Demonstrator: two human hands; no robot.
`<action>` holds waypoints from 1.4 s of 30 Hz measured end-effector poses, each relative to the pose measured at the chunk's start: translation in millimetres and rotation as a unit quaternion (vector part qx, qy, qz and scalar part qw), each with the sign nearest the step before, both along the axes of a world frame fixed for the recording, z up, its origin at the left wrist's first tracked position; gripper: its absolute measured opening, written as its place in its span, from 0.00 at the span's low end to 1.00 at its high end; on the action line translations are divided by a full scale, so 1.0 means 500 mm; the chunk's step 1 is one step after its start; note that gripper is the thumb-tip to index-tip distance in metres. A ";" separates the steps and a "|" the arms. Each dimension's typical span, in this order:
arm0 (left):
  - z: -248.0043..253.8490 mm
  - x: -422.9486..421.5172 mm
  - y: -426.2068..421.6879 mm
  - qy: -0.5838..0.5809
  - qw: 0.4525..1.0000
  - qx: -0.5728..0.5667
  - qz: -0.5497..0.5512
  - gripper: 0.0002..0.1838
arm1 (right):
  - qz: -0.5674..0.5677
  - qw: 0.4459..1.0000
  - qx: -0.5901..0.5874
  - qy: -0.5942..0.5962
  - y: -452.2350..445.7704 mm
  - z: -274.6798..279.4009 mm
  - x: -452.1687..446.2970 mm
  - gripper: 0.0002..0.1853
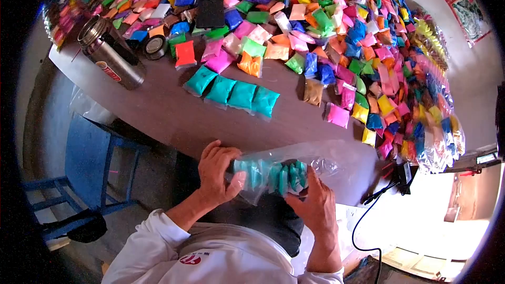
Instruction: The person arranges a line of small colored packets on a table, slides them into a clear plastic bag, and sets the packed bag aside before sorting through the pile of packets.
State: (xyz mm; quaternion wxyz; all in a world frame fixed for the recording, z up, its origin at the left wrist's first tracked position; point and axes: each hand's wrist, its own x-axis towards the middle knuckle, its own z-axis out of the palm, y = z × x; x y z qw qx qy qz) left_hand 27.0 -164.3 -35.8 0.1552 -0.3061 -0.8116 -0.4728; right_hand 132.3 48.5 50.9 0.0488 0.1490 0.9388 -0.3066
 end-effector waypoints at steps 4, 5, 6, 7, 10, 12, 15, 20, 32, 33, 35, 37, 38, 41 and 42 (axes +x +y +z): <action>0.000 0.001 0.000 0.003 1.000 -0.008 0.007 0.24 | -0.017 0.994 0.086 0.060 -0.022 -0.024 -0.006 0.35; -0.001 0.000 0.000 0.005 1.000 -0.008 0.010 0.25 | -0.021 0.991 0.104 0.077 -0.023 -0.028 -0.006 0.33; 0.000 -0.001 0.001 0.005 1.000 -0.008 0.010 0.25 | -0.021 0.991 0.104 0.078 -0.023 -0.023 -0.009 0.33; 0.001 -0.001 0.001 0.003 1.000 -0.007 0.011 0.25 | -0.041 0.994 0.076 0.062 -0.025 -0.013 -0.013 0.34; 0.002 -0.001 0.002 0.001 1.000 -0.004 0.011 0.25 | -0.046 0.996 0.050 0.053 -0.020 -0.014 -0.010 0.35; 0.004 -0.001 0.002 0.002 1.000 -0.005 0.010 0.25 | -0.032 0.996 0.052 0.061 -0.016 -0.013 -0.009 0.35; 0.003 -0.001 0.003 0.002 1.000 -0.010 0.015 0.25 | -0.024 0.995 0.064 0.069 -0.013 -0.015 -0.013 0.36; 0.003 -0.002 0.004 0.010 1.000 -0.006 0.012 0.23 | -0.006 0.997 0.026 0.075 0.002 -0.037 -0.005 0.32; -0.009 0.000 -0.008 0.009 1.000 -0.005 0.000 0.19 | -0.060 0.941 0.072 0.325 -0.018 0.197 -0.080 0.05; -0.010 0.002 -0.009 0.009 1.000 0.001 -0.005 0.18 | -0.026 0.941 0.071 0.330 -0.020 0.204 -0.109 0.05; -0.013 0.005 -0.011 -0.007 1.000 0.002 -0.011 0.18 | 0.054 0.942 0.076 0.323 -0.026 0.213 -0.175 0.08; -0.020 0.006 -0.011 -0.004 1.000 0.005 -0.007 0.18 | 0.158 0.942 0.126 0.268 -0.023 0.202 -0.240 0.07; -0.021 0.008 -0.012 -0.004 1.000 0.008 -0.006 0.18 | 0.191 0.937 0.137 0.257 -0.019 0.191 -0.265 0.07; -0.020 0.009 -0.013 -0.009 1.000 -0.002 -0.003 0.19 | 0.280 0.940 0.184 0.064 -0.016 0.168 -0.330 0.12; -0.022 0.010 -0.014 -0.010 1.000 -0.005 -0.002 0.19 | 0.282 0.939 0.186 0.065 -0.019 0.156 -0.347 0.12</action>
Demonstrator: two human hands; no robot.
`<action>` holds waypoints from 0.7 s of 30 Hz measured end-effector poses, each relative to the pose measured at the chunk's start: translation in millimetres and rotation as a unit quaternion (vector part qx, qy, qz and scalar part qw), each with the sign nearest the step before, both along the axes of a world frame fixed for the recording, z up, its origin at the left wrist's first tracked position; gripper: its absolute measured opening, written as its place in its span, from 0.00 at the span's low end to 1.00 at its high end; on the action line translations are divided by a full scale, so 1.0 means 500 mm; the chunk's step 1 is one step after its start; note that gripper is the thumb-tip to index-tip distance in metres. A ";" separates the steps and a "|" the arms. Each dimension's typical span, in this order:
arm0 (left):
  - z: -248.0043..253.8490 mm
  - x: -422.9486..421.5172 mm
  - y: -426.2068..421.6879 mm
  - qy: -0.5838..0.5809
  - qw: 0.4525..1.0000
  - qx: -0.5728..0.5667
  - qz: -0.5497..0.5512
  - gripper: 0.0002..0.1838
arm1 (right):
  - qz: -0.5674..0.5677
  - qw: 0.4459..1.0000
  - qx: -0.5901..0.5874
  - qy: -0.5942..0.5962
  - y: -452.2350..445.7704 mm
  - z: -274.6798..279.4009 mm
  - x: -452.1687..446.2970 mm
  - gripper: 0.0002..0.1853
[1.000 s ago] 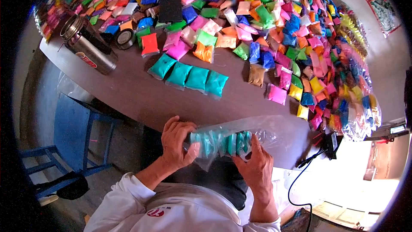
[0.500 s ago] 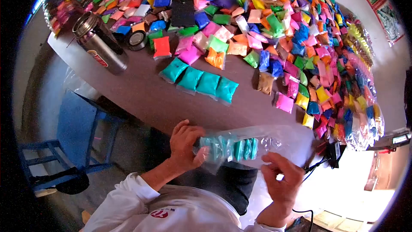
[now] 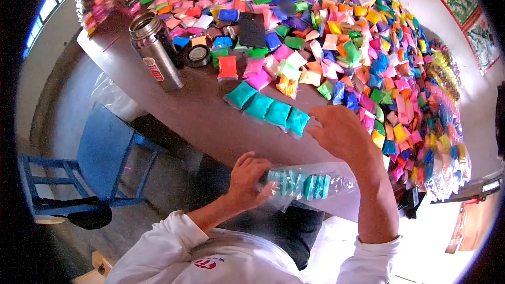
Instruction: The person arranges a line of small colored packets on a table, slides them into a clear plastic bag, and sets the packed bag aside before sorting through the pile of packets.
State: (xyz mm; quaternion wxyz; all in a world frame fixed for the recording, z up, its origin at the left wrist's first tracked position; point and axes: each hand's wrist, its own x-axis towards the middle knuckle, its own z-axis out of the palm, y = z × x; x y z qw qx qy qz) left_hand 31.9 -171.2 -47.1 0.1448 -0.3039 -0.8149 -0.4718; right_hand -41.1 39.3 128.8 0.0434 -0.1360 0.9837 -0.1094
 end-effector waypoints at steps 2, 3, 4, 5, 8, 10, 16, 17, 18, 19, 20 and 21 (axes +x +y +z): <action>-0.004 0.000 0.000 0.000 1.000 0.001 0.000 0.19 | -0.001 0.992 0.098 -0.085 -0.001 -0.031 -0.026 0.15; -0.003 0.000 0.000 0.000 1.000 -0.001 -0.001 0.20 | -0.001 0.991 0.100 -0.083 0.000 -0.047 -0.032 0.15; -0.001 0.000 0.000 0.000 1.000 0.000 -0.001 0.20 | 0.032 0.991 0.102 -0.078 0.001 -0.064 -0.037 0.16; 0.001 0.000 0.000 0.000 1.000 0.003 0.000 0.20 | 0.064 0.990 0.104 -0.073 0.002 -0.080 -0.042 0.18; 0.006 0.000 0.002 0.003 1.000 0.007 -0.001 0.20 | 0.054 0.985 0.136 -0.093 -0.008 -0.119 -0.061 0.22; 0.010 -0.001 0.001 0.007 1.000 0.010 0.002 0.20 | 0.042 0.986 0.137 -0.085 -0.014 -0.139 -0.069 0.23; 0.014 0.000 -0.004 0.008 1.000 -0.004 -0.010 0.19 | 0.011 0.989 0.140 -0.044 -0.014 -0.171 -0.064 0.25; 0.015 0.000 -0.003 0.006 1.000 -0.001 -0.009 0.19 | 0.023 0.988 0.146 -0.047 -0.007 -0.175 -0.065 0.25; 0.016 0.001 -0.003 0.004 1.000 0.002 -0.010 0.19 | 0.023 0.988 0.147 -0.048 -0.011 -0.167 -0.064 0.25; 0.018 0.002 -0.003 0.004 1.000 0.002 -0.010 0.19 | 0.008 0.981 0.174 -0.084 -0.012 -0.157 -0.064 0.24; 0.020 0.002 -0.003 0.005 1.000 0.002 -0.010 0.19 | -0.007 0.972 0.200 -0.121 -0.013 -0.145 -0.065 0.23; 0.020 0.001 -0.004 0.005 1.000 0.001 -0.010 0.18 | -0.007 0.972 0.201 -0.120 -0.017 -0.130 -0.064 0.23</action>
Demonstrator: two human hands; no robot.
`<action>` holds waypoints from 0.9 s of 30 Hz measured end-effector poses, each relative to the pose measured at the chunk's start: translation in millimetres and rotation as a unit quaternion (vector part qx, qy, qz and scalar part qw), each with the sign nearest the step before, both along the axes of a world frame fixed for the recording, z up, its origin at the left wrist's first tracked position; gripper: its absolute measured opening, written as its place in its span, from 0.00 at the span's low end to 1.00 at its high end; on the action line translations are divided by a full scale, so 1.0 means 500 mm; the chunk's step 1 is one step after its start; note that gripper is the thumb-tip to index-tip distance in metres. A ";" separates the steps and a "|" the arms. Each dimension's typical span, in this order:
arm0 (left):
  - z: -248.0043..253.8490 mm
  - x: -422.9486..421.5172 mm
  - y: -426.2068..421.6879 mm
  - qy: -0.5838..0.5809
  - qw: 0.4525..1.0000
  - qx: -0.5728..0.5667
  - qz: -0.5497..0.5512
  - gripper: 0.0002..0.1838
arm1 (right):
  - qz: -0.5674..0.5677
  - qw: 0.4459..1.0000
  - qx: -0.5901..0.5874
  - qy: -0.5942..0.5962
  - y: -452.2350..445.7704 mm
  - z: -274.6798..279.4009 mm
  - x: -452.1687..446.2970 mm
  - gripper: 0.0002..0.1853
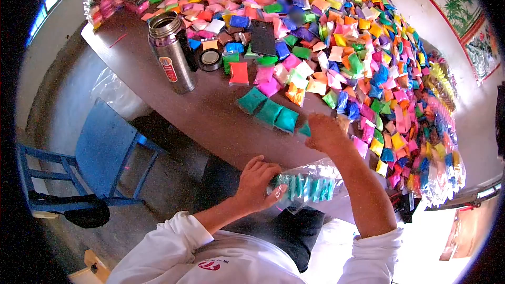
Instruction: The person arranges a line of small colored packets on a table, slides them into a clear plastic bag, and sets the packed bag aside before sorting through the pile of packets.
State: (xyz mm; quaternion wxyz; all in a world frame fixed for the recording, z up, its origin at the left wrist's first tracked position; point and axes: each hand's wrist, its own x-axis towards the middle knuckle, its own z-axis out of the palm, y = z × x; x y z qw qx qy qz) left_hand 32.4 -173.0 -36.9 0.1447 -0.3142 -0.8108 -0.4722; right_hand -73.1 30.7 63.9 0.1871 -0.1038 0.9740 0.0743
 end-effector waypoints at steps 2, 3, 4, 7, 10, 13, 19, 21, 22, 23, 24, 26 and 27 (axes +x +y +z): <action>-0.005 0.000 -0.001 0.001 1.000 0.006 0.001 0.18 | -0.027 0.992 -0.036 0.117 -0.011 0.022 0.000 0.21; -0.007 0.000 -0.001 0.004 1.000 0.013 0.000 0.18 | -0.027 0.992 -0.037 0.117 -0.011 0.016 -0.009 0.21; -0.006 0.000 -0.001 0.004 1.000 0.011 0.000 0.18 | -0.002 0.985 -0.096 0.140 -0.009 0.009 -0.022 0.20; -0.003 -0.001 0.002 0.002 1.000 0.007 -0.001 0.18 | 0.010 0.979 -0.153 0.133 -0.028 -0.001 -0.044 0.21; -0.009 0.000 0.000 -0.010 1.000 -0.003 0.001 0.18 | 0.033 0.980 -0.185 0.063 -0.048 -0.040 -0.046 0.26; -0.014 0.001 0.000 -0.025 1.000 0.003 -0.001 0.21 | 0.033 0.979 -0.180 0.090 -0.069 -0.035 -0.027 0.28; -0.010 0.000 0.004 0.005 1.000 -0.008 -0.005 0.18 | -0.003 0.988 -0.141 0.065 -0.051 0.009 -0.027 0.25; -0.010 0.002 0.003 -0.010 1.000 -0.028 0.008 0.18 | -0.033 0.975 -0.194 0.104 -0.045 0.092 0.004 0.28; -0.008 -0.001 0.001 -0.003 1.000 0.002 -0.002 0.18 | -0.006 0.940 -0.287 0.183 -0.022 0.102 0.025 0.31; -0.010 -0.002 0.000 -0.010 1.000 0.008 -0.014 0.18 | -0.021 0.926 -0.318 0.202 -0.013 0.139 0.058 0.31; -0.013 -0.003 0.002 -0.001 1.000 0.009 -0.006 0.18 | -0.036 0.902 -0.373 0.213 -0.007 0.190 0.106 0.31; -0.004 -0.002 0.007 0.004 1.000 0.004 0.007 0.17 | -0.037 0.836 -0.499 0.226 0.024 0.238 0.203 0.32; -0.011 -0.003 0.008 0.012 1.000 0.003 0.011 0.16 | -0.051 0.822 -0.493 0.279 0.035 0.246 0.257 0.32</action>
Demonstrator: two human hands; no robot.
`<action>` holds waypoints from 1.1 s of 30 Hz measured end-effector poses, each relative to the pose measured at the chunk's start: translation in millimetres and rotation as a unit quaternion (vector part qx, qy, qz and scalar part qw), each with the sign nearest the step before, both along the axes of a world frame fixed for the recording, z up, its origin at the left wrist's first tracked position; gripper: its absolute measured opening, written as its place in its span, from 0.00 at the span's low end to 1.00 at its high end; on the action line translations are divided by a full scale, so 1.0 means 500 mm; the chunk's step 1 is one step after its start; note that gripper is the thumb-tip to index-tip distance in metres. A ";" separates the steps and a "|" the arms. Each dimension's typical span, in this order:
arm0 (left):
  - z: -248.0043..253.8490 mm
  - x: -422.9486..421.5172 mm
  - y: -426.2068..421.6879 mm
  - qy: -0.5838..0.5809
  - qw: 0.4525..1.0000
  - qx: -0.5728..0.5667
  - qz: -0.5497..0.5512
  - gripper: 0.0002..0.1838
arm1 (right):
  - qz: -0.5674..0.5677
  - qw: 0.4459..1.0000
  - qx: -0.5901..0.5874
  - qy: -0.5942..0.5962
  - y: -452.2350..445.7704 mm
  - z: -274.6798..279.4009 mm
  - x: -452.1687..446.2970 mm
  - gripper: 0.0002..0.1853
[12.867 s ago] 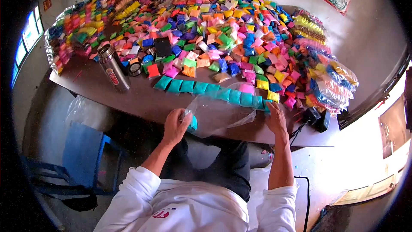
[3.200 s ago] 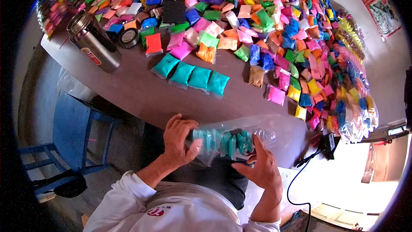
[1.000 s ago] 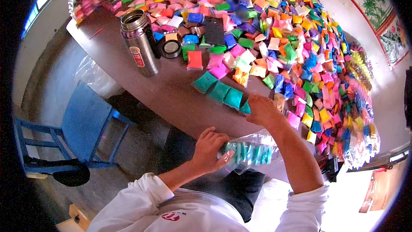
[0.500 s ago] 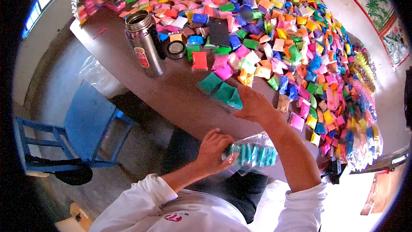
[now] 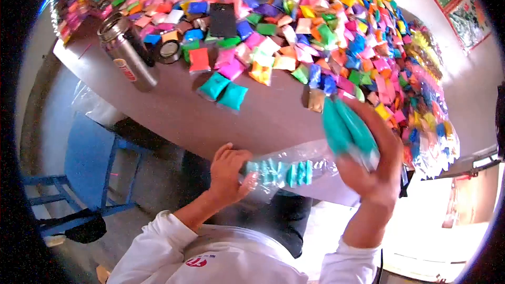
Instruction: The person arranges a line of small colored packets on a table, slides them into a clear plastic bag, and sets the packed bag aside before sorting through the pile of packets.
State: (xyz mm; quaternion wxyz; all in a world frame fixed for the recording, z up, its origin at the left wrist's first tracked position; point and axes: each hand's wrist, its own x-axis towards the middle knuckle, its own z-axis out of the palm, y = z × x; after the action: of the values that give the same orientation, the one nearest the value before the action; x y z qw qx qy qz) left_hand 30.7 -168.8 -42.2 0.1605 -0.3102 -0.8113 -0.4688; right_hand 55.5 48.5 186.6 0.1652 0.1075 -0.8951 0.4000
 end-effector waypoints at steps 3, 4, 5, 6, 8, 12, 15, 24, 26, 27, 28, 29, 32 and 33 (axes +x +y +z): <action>0.006 0.001 0.003 -0.012 1.000 -0.001 -0.003 0.16 | -0.052 0.979 -0.181 -0.080 0.058 -0.053 0.142 0.36; 0.008 0.001 0.004 -0.013 1.000 0.007 -0.004 0.17 | -0.074 0.959 -0.245 -0.120 0.058 -0.075 0.164 0.35; 0.008 0.000 0.004 -0.014 1.000 0.013 -0.003 0.17 | -0.100 0.933 -0.310 -0.155 0.059 -0.097 0.187 0.33; 0.008 0.000 0.004 -0.015 1.000 0.010 -0.006 0.17 | -0.142 0.924 -0.303 -0.186 0.066 -0.132 0.196 0.32; 0.008 -0.002 0.004 -0.015 1.000 0.003 -0.009 0.18 | -0.177 0.880 -0.329 -0.293 0.073 -0.180 0.197 0.31; 0.016 -0.001 0.010 -0.012 1.000 -0.006 0.007 0.22 | -0.235 0.944 -0.028 -0.232 0.049 -0.236 0.169 0.27; 0.010 -0.001 0.009 -0.016 1.000 -0.008 0.012 0.23 | -0.254 0.938 0.033 -0.234 0.041 -0.269 0.158 0.24; 0.014 -0.003 0.015 -0.009 1.000 -0.008 0.018 0.24 | -0.251 0.941 0.086 -0.211 0.056 -0.272 0.163 0.24; 0.016 -0.003 0.016 -0.009 1.000 -0.008 0.017 0.24 | -0.252 0.945 0.075 -0.195 0.052 -0.260 0.165 0.23; 0.017 -0.004 0.016 -0.008 1.000 -0.009 0.019 0.25 | -0.252 0.945 0.075 -0.196 0.049 -0.256 0.166 0.23; 0.016 -0.004 0.015 -0.009 1.000 -0.009 0.018 0.25 | -0.259 0.941 0.055 -0.211 0.044 -0.252 0.167 0.21; 0.015 -0.003 0.015 -0.009 1.000 -0.007 0.019 0.25 | -0.265 0.936 0.036 -0.227 0.041 -0.250 0.167 0.20; 0.019 -0.003 0.013 -0.013 1.000 -0.007 0.018 0.25 | -0.264 0.933 -0.009 -0.245 0.038 -0.249 0.165 0.18; 0.021 -0.004 0.013 -0.015 1.000 -0.008 0.017 0.25 | -0.264 0.933 -0.008 -0.245 0.036 -0.247 0.164 0.18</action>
State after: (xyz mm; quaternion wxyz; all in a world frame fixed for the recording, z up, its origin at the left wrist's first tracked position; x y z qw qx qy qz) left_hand 28.9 -162.4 -31.8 0.1540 -0.2907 -0.8222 -0.4644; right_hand 137.7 66.6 63.1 0.0408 -0.2355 -0.9005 0.3634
